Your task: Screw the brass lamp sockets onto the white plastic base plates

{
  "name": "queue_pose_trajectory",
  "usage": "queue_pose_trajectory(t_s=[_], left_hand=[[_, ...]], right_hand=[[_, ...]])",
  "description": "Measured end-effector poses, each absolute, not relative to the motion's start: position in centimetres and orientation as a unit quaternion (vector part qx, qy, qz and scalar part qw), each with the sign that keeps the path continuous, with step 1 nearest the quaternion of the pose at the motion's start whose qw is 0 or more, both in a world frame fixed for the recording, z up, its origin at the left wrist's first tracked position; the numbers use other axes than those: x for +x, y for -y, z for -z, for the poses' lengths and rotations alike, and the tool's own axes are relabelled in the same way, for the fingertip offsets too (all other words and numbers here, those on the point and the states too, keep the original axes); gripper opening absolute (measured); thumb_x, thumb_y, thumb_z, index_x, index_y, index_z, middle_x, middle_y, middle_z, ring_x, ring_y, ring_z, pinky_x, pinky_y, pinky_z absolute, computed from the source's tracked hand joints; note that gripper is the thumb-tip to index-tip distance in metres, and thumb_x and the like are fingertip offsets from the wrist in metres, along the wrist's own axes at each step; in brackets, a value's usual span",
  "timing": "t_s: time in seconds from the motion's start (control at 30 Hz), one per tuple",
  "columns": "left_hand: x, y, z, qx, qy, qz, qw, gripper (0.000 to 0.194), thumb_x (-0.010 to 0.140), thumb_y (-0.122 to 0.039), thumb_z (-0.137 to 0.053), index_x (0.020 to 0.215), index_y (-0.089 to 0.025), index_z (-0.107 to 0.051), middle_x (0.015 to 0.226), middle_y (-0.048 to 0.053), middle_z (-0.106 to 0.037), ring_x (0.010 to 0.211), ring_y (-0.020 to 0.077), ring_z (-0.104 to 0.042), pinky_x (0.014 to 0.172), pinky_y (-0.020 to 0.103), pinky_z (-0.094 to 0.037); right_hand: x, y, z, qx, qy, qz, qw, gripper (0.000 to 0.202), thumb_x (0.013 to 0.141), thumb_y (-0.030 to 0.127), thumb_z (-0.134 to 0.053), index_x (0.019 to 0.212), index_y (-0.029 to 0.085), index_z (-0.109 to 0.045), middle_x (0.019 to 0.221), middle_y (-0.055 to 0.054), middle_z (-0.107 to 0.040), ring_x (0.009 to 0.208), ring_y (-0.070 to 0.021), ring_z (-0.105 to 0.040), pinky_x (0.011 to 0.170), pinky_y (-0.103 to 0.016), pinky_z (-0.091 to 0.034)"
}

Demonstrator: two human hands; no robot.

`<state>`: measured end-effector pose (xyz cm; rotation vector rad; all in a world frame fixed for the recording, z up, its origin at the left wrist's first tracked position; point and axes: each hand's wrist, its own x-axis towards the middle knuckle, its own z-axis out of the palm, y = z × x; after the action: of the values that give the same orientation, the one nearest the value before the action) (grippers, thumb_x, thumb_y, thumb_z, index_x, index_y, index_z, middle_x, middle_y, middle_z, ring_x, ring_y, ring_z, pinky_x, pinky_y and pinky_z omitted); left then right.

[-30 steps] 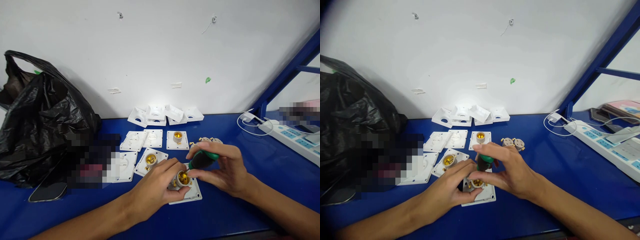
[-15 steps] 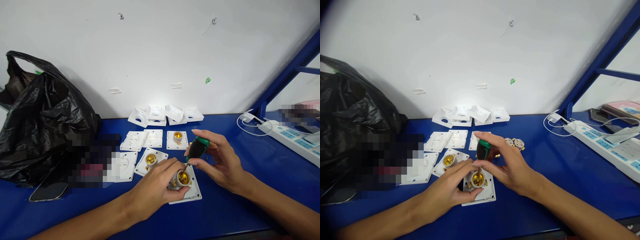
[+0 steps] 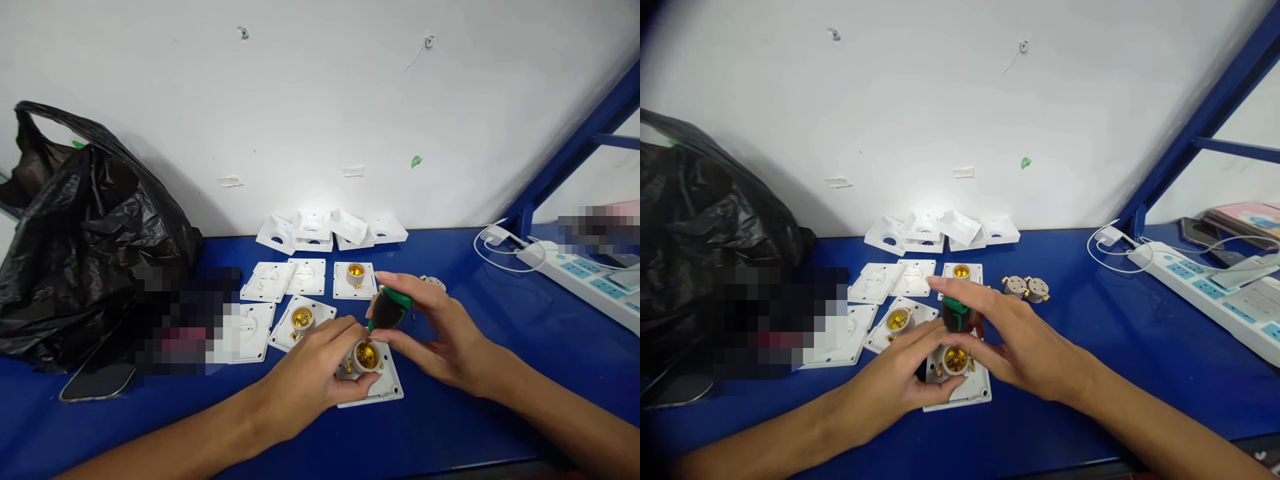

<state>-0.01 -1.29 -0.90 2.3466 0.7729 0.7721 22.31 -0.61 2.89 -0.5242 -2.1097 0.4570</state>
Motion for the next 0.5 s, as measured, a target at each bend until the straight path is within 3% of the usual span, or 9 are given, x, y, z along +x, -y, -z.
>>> queue_pose_trajectory(t_s=[0.1,0.23,0.37,0.43,0.5], left_hand=[[0.0,1.3,0.8,0.868,-0.289,-0.277,0.295,0.028,0.095,-0.022,-0.07,0.121,-0.023,-0.059,0.106,0.003,-0.067,0.094,0.0202,-0.066,0.084,0.032,-0.053],[-0.1,1.2,0.8,0.866,-0.282,-0.279,0.305,0.024,0.094,-0.019,-0.07,0.115,-0.023,-0.06,0.104,0.002,-0.067,0.094,0.02,-0.065,0.084,0.032,-0.052],[-0.1,1.3,0.9,0.868,-0.286,-0.283,0.292,0.02,0.093,-0.019,-0.072,0.108,-0.023,-0.059,0.097,0.0,-0.064,0.09,0.0188,-0.065,0.08,0.029,-0.051],[0.0,1.4,0.8,0.866,-0.293,-0.283,0.289,0.02,0.093,-0.02,-0.071,0.109,-0.022,-0.059,0.098,0.001,-0.065,0.091,0.0195,-0.065,0.081,0.03,-0.051],[0.0,1.5,0.6,0.863,-0.297,-0.279,0.297,0.022,0.094,-0.021,-0.07,0.114,-0.022,-0.059,0.101,0.002,-0.066,0.093,0.0205,-0.065,0.083,0.032,-0.052]], right_hand=[[22.0,0.3,-2.3,-0.187,0.844,-0.168,0.473,0.084,0.092,0.01,-0.073,0.161,0.034,-0.03,0.137,-0.004,-0.065,0.09,-0.013,-0.07,0.072,-0.024,-0.064],[21.7,0.1,-1.6,-0.159,0.822,-0.153,0.524,0.087,0.09,0.015,-0.078,0.16,0.038,-0.031,0.112,0.0,-0.072,0.086,-0.0156,-0.07,0.069,-0.028,-0.063],[21.6,0.3,-1.6,-0.183,0.83,-0.167,0.499,0.077,0.093,0.01,-0.072,0.159,0.026,-0.036,0.133,-0.007,-0.068,0.105,-0.0175,-0.071,0.087,-0.032,-0.064],[21.5,0.4,-1.6,-0.188,0.824,-0.167,0.508,0.079,0.092,0.006,-0.072,0.159,0.03,-0.036,0.135,-0.005,-0.067,0.104,-0.0156,-0.071,0.084,-0.03,-0.064],[21.4,0.4,-1.7,-0.18,0.816,-0.157,0.527,0.084,0.09,0.007,-0.075,0.158,0.036,-0.036,0.124,-0.001,-0.071,0.097,-0.0149,-0.07,0.076,-0.028,-0.063]])
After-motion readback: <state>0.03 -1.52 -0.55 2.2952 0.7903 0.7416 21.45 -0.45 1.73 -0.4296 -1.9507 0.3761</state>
